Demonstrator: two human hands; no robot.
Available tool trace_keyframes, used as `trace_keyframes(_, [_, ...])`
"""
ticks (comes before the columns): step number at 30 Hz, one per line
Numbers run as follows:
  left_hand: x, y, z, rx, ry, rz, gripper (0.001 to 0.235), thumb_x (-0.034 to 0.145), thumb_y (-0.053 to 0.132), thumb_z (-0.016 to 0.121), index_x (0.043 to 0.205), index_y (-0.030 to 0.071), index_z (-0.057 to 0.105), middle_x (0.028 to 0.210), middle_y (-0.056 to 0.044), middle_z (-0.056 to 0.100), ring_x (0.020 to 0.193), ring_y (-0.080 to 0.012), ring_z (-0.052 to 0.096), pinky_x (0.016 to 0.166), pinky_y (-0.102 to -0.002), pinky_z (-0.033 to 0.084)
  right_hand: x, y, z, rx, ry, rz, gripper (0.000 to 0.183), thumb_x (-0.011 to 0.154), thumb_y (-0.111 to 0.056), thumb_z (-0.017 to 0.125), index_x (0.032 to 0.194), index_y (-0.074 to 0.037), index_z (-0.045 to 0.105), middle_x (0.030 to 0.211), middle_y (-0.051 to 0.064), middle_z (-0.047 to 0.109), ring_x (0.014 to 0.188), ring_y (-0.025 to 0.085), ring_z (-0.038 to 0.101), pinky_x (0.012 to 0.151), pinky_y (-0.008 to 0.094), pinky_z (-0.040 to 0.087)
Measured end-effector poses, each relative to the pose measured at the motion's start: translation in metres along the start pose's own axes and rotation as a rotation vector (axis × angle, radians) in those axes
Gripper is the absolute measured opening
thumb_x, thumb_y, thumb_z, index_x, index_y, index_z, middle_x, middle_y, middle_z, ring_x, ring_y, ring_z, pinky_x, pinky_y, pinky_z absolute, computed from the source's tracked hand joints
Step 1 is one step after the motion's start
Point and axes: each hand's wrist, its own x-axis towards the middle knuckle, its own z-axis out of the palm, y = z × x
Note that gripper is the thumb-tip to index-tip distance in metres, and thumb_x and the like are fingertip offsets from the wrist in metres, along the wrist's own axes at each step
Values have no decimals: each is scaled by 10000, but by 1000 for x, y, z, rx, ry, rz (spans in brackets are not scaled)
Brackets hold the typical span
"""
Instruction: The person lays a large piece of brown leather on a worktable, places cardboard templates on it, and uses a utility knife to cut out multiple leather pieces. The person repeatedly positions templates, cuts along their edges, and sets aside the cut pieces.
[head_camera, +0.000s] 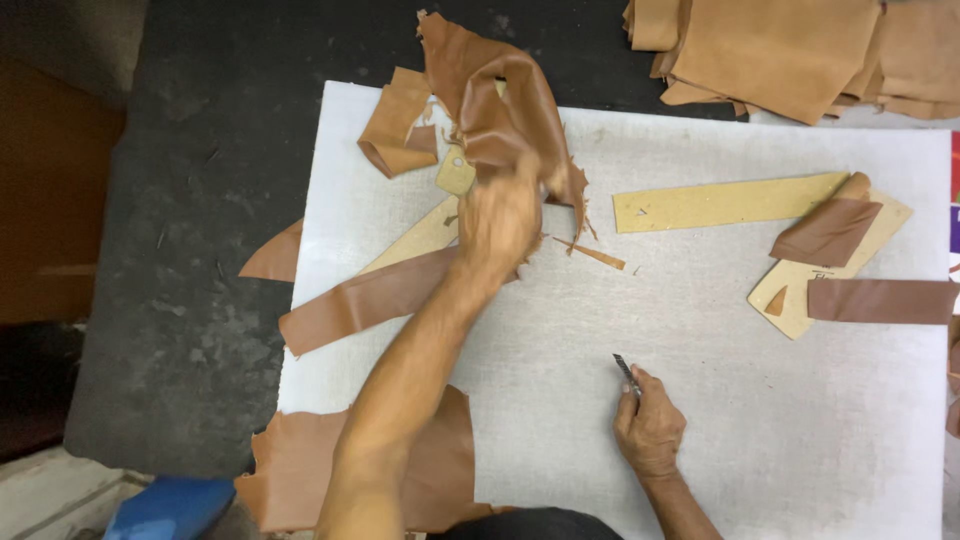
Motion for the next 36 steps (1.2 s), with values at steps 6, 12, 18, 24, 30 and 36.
trace_keyframes(6, [134,-65,81,223,-103,-4,739,793,11,621,1499,95,419,886,-195,723,730,-343,742,773,-487,577,4,8,5,30,-38,21,318,849,73,652,1163,43,611,906,192,713,607,222,672,509,321,539])
trace_keyframes(12, [158,-67,45,151,-194,-210,171,857,224,758,1025,206,786,914,-159,752,906,-348,722,811,-483,558,5,9,1,71,33,-41,346,838,73,643,1176,17,599,927,182,705,651,233,666,545,328,536])
trace_keyframes(18, [122,-143,-118,139,599,257,167,1027,65,730,886,32,647,776,-63,646,692,-193,659,669,-375,553,1,19,8,40,-16,6,282,872,56,654,1153,30,636,925,182,723,572,201,639,494,320,508])
trace_keyframes(24, [-23,-181,-224,297,437,30,111,966,-33,627,1044,11,693,884,-157,690,757,-321,701,655,-443,572,-9,23,10,0,70,-148,294,948,-21,639,1236,36,624,1033,187,709,708,239,664,622,345,554])
trace_keyframes(30, [-208,-147,-210,246,-254,-301,244,880,192,813,1097,94,762,1049,-201,749,923,-402,717,809,-513,562,-12,42,14,89,-54,-40,204,1034,-158,785,983,-10,655,728,77,630,591,175,567,632,345,479])
trace_keyframes(36, [-312,-64,-180,65,-328,-296,516,706,167,857,1189,62,708,1078,-146,685,1014,-327,662,909,-477,505,-25,13,-49,279,-830,363,235,923,-305,742,966,-76,708,769,97,644,637,175,524,567,373,447])
